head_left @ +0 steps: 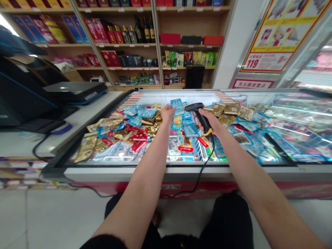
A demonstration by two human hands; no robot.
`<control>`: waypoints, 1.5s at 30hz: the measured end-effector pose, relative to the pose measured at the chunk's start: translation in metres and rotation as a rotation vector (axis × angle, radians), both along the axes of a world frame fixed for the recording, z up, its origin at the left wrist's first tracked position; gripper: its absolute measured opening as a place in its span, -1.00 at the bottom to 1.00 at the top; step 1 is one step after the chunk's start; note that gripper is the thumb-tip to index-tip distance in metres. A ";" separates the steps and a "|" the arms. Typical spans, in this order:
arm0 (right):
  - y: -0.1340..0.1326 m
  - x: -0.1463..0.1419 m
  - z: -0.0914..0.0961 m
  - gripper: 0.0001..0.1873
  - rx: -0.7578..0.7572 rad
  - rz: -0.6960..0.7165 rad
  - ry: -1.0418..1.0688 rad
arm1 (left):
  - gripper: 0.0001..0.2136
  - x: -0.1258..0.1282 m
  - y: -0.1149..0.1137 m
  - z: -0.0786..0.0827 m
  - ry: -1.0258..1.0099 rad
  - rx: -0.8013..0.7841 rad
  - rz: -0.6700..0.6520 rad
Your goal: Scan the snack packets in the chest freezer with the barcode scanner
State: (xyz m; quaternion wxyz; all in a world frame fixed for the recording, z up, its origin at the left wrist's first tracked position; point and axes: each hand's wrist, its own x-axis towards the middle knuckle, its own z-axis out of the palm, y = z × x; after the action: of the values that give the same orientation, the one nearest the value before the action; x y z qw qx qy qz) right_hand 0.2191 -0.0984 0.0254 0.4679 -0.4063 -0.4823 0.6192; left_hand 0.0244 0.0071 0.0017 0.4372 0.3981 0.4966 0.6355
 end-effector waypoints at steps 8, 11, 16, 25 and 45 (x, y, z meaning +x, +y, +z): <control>-0.001 0.000 0.001 -0.64 -0.013 -0.001 -0.025 | -0.83 -0.002 0.002 -0.002 -0.056 0.021 -0.007; 0.000 0.001 0.000 -0.63 -0.008 0.000 -0.024 | -0.83 -0.003 0.002 -0.002 -0.052 0.025 -0.001; -0.001 0.000 0.000 -0.62 -0.001 0.007 -0.028 | -0.82 -0.003 0.004 -0.003 -0.043 0.024 0.022; -0.002 0.001 0.001 -0.60 0.005 0.014 -0.034 | -0.83 -0.003 0.005 -0.004 -0.022 0.021 0.012; -0.002 0.001 0.001 -0.60 -0.012 0.037 -0.031 | -0.81 -0.002 0.003 -0.004 0.074 0.013 0.055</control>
State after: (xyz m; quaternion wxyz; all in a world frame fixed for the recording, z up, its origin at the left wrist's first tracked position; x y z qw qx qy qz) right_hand 0.2197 -0.1007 0.0268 0.4465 -0.4096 -0.4930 0.6243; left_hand 0.0225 0.0102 -0.0020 0.3981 0.4104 0.5190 0.6354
